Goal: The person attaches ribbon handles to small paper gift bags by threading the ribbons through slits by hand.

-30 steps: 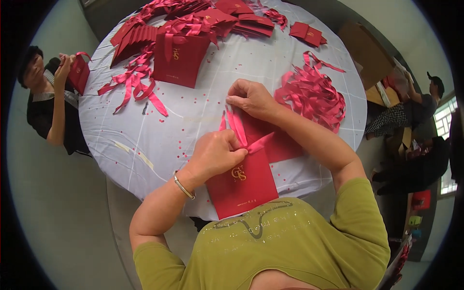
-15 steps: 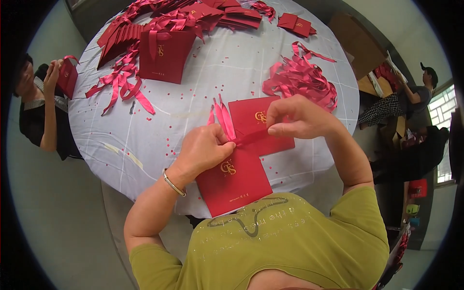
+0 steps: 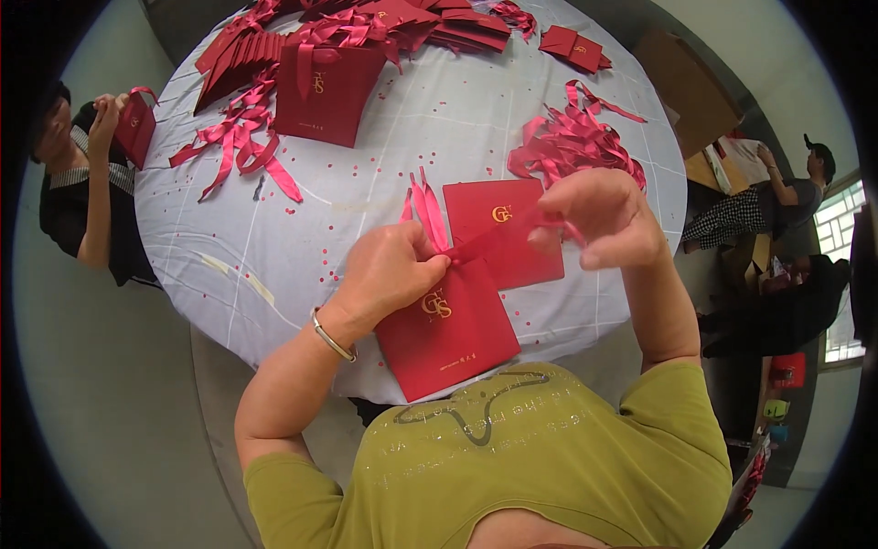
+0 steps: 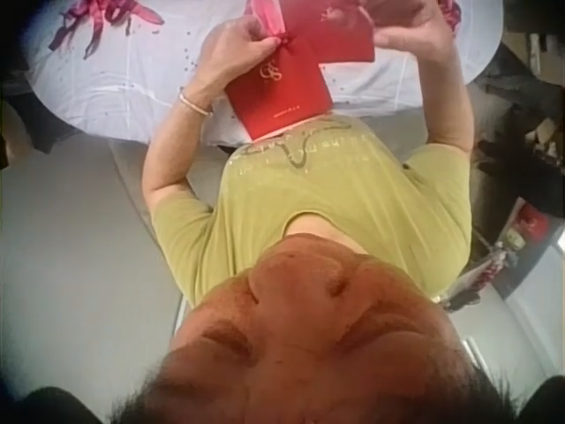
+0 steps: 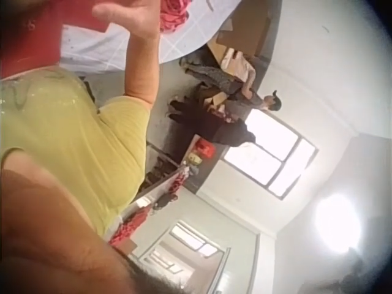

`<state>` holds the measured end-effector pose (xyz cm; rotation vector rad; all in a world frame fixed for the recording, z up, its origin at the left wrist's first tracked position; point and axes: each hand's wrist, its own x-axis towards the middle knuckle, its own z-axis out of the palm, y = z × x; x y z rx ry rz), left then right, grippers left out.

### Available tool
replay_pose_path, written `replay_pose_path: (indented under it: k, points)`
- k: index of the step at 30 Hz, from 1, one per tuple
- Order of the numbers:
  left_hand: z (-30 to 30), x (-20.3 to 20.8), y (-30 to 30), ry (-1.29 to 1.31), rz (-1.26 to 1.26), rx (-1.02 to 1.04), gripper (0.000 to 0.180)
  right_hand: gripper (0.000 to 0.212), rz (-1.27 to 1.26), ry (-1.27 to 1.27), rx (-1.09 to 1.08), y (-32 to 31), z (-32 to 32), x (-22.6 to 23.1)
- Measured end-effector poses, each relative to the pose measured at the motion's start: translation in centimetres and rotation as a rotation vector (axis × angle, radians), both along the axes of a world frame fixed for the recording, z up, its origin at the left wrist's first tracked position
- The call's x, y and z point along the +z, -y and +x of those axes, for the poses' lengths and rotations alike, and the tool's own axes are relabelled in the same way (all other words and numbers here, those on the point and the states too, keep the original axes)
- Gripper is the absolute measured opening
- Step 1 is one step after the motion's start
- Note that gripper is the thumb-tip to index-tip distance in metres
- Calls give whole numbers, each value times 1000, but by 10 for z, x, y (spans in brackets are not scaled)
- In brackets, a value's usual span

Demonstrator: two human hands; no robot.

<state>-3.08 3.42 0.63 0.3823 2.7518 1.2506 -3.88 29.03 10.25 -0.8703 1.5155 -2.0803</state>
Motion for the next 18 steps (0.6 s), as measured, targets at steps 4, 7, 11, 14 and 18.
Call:
replay_pose_path:
  k: [4, 7, 11, 14, 18]
  points:
    - [-2, 4, 1, 19, 2, 8, 21, 17, -6, -112, -53, -8, -11, -16]
    - [-4, 6, 6, 110, 40, -84, 13, 9, 27, -413, -194, 5, -12, -17]
    - [-6, 1, 18, 49, 180, -164, 9, 8, 190, -221, -144, 22, 0, -15]
    - [-11, 16, 28, 198, 264, -247, 12, 14, 556, -512, -176, 41, 2, -33]
    - [-19, 21, 34, 530, 320, -284, 17, 15, 654, -643, -252, 55, 0, -65]
